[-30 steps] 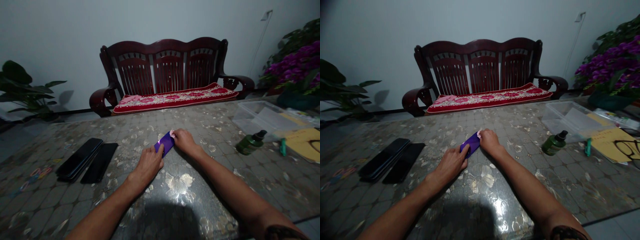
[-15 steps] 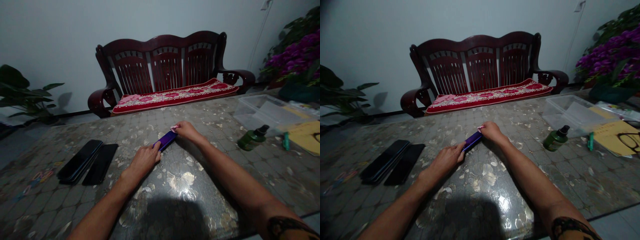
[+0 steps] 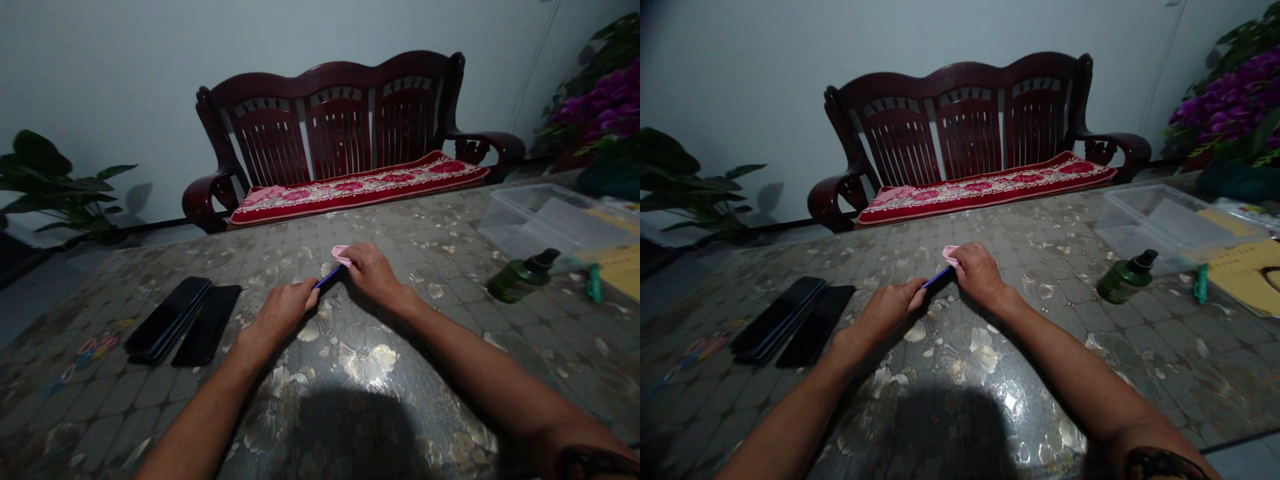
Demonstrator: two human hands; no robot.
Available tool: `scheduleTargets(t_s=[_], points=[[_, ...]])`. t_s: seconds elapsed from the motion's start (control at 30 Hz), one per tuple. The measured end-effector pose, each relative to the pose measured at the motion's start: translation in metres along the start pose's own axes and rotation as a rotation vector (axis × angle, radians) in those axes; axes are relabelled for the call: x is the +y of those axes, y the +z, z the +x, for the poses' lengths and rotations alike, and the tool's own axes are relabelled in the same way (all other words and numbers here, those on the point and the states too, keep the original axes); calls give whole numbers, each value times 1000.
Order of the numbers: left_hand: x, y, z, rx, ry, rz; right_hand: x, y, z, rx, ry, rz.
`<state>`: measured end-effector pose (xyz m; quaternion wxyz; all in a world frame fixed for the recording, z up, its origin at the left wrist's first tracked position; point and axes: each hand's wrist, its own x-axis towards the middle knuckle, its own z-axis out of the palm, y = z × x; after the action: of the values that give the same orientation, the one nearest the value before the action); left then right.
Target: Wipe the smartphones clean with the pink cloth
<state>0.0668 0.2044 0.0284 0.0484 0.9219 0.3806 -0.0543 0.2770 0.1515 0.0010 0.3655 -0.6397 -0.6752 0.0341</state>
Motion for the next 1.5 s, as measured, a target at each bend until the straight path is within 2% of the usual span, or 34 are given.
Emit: scheduleTargets(t_s=[0.1,0.23,0.33,0.5,0.7,1.0,1.17,1.33,1.5], points=[[-2,1,1,23,-11,4,-13,8,-10,-21,-179,0],[-6,2,1,42,-11,0,-19,16,-14,-37,-309,-34],[-8,1,2,51,-11,-17,-13,14,-10,-44,-301,-57],[-9,0,3,43,-45,-25,-9,11,-3,-29,-182,-92],[-10,-1,4,44,-40,-15,-18,19,-4,-49,-285,-48],[-9,-3,6,49,-57,0,11,12,13,51,-30,-24],[-5,-3,8,51,-67,30,7,17,10,84,-74,16],[4,-3,13,49,-69,86,11,17,17,88,-52,128],[8,-2,16,44,-90,91,31,24,25,165,123,340]])
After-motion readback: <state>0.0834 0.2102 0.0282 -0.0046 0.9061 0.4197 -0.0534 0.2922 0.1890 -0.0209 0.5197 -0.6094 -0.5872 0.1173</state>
